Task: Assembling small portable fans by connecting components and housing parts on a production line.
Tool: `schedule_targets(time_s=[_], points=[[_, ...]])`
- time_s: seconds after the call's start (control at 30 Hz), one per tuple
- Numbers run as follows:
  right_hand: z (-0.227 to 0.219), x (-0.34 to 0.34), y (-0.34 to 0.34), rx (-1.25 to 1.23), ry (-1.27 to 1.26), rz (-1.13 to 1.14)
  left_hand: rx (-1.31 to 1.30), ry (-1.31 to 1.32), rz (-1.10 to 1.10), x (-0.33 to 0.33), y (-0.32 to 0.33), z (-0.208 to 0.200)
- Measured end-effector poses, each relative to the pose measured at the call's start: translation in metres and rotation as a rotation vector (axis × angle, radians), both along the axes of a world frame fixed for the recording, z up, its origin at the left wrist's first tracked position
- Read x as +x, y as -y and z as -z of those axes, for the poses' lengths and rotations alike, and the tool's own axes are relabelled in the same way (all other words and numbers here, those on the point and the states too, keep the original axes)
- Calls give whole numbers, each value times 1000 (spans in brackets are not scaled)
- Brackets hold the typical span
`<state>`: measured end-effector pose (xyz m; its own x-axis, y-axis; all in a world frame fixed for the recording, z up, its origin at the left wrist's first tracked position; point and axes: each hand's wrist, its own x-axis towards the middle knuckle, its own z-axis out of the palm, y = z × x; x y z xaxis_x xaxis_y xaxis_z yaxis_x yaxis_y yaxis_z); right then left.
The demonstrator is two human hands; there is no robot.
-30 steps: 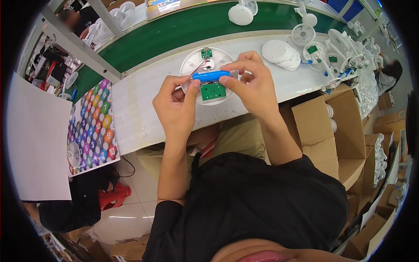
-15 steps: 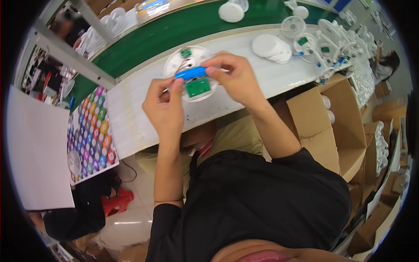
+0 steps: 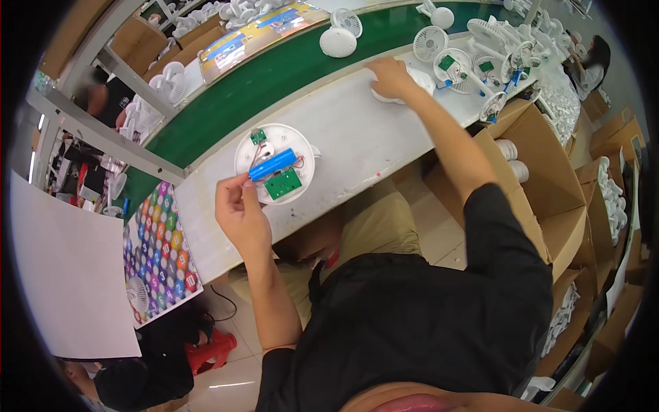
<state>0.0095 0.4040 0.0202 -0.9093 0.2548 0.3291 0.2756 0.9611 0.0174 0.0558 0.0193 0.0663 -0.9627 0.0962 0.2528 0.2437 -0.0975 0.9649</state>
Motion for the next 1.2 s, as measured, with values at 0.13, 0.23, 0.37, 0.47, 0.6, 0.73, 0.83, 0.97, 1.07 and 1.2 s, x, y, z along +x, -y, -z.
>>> schedule_targets(time_s=[0.13, 0.23, 0.37, 0.47, 0.6, 0.73, 0.83, 0.97, 1.07, 1.2], points=[[6, -11, -46, 135, 208, -162, 35, -48, -42, 11, -3, 0], [-8, -5, -40, 105, 331, -198, 43, -36, -46, 14, -2, 3], [-43, 23, -19, -136, 291, -157, 38, -51, -2, 14, 1, 4], [-65, 76, 10, -405, 48, -264, -16, -63, -2, 20, 1, 4], [-66, 139, 89, -1418, -449, -450, -25, -41, -31, 37, -4, 16], [-35, 141, 172, -1773, -619, -745, -94, -81, -60, 39, -3, 24], [-28, 124, 203, -1973, -624, -565, -80, -141, -60, 42, -4, 28], [-31, 113, 228, -2117, -573, -442, -98, -160, -124, 45, -6, 38], [-33, 113, 236, -2081, -564, -401, -88, -212, -153, 41, -6, 45], [-30, 112, 242, -1842, -578, -413, -55, -336, -189, 39, -3, 47]])
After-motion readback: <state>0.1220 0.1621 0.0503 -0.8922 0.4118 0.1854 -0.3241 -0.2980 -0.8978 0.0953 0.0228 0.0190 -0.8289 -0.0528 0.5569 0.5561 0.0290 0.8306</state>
